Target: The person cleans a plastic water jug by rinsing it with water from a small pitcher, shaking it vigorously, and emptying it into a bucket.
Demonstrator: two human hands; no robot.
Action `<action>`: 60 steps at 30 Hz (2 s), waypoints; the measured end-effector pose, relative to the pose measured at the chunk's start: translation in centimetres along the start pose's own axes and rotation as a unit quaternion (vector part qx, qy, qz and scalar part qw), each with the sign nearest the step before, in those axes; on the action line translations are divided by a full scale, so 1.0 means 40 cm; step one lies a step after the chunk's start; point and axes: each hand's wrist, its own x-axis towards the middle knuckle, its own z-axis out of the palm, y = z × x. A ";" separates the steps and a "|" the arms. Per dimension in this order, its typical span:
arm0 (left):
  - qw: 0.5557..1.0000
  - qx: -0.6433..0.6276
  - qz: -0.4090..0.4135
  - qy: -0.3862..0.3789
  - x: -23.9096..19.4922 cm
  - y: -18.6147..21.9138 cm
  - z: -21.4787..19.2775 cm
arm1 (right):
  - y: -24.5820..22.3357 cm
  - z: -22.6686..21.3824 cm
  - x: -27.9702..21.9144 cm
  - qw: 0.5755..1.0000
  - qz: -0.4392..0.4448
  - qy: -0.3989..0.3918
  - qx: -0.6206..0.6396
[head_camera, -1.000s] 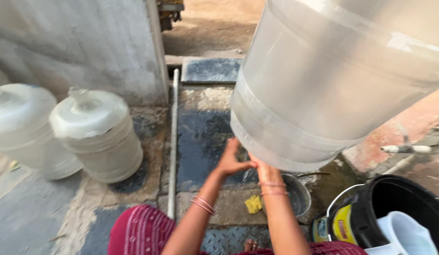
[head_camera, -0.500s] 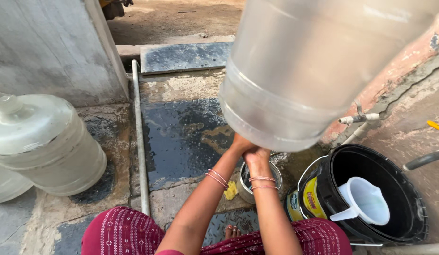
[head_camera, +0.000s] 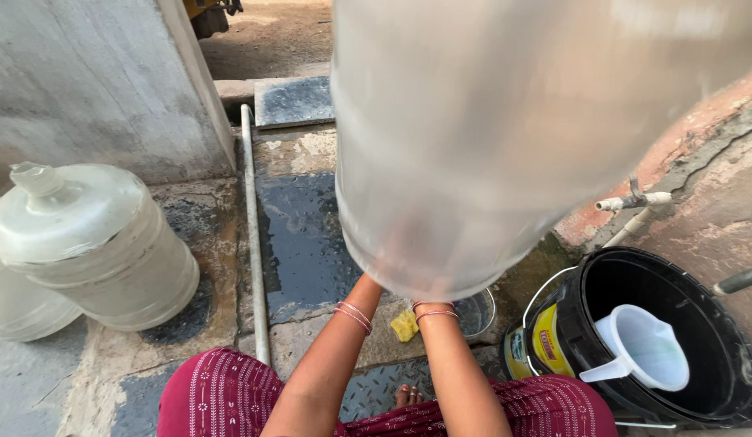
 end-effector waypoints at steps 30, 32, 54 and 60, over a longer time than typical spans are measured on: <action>1.000 0.013 0.005 0.027 -0.091 0.098 -0.146 | 0.005 -0.084 0.052 0.908 0.064 -0.412 -0.046; 1.000 0.013 0.020 0.005 -0.069 0.129 -0.137 | -0.088 -0.017 0.052 0.920 0.014 -0.392 -0.004; 0.843 -0.490 -0.071 0.208 0.219 -0.188 -0.234 | -0.142 0.243 0.215 0.981 -0.008 -0.114 0.158; 0.851 -0.461 -0.086 0.234 0.162 -0.092 -0.195 | -0.114 0.258 0.132 0.987 -0.161 -0.024 -0.016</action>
